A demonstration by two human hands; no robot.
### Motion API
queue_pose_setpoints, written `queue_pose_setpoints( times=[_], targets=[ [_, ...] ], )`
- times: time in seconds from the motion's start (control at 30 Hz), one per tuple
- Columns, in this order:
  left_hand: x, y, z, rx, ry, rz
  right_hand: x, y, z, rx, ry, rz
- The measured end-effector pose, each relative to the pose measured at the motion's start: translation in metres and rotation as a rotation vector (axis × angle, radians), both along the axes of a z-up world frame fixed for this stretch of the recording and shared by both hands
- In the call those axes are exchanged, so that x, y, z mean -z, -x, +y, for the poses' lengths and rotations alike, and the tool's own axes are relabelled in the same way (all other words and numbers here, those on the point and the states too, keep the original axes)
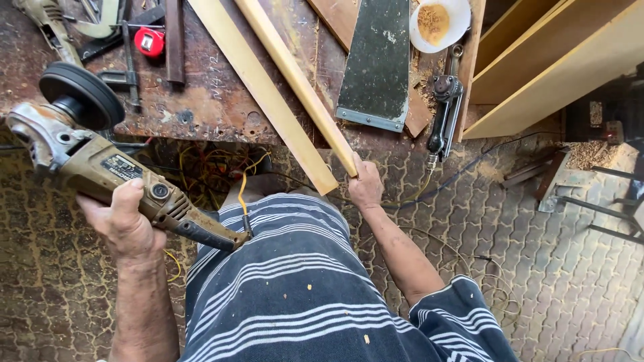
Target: The person sands the edges of long wooden strips with an angle grinder at a cluttered workbench, repositioning the strips to sand different sections. They then align the strips together on the bench and drive nails along them using a nail gun.
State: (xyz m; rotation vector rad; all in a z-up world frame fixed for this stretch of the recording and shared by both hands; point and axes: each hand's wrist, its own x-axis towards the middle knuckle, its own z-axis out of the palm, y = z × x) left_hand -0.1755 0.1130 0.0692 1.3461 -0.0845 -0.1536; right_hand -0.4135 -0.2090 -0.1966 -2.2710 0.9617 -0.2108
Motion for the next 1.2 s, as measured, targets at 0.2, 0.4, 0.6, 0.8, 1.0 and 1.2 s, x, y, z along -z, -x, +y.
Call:
queue_pose_setpoints(
  times=[0.2,0.4,0.6,0.8,1.0,1.2],
  targets=[
    [-0.003,-0.002,-0.011,-0.006,0.006,0.021,0.021,0.006,0.007,0.016,-0.045,-0.085],
    [0.003,0.000,-0.011,-0.012,0.033,-0.009,0.056,0.008,0.001,0.461,-0.983,-0.269],
    [0.008,0.001,-0.007,0.012,0.024,0.003,0.047,0.001,-0.003,0.456,-1.293,-0.239],
    [-0.003,0.011,-0.018,-0.006,0.005,-0.019,0.023,0.000,0.000,0.411,-0.918,-0.137],
    [-0.005,0.013,-0.021,-0.051,-0.040,-0.007,-0.012,0.017,0.000,-0.095,0.206,-0.261],
    [0.005,0.013,-0.025,-0.039,-0.003,0.041,-0.013,0.024,0.001,-0.271,0.041,-0.292]
  ],
)
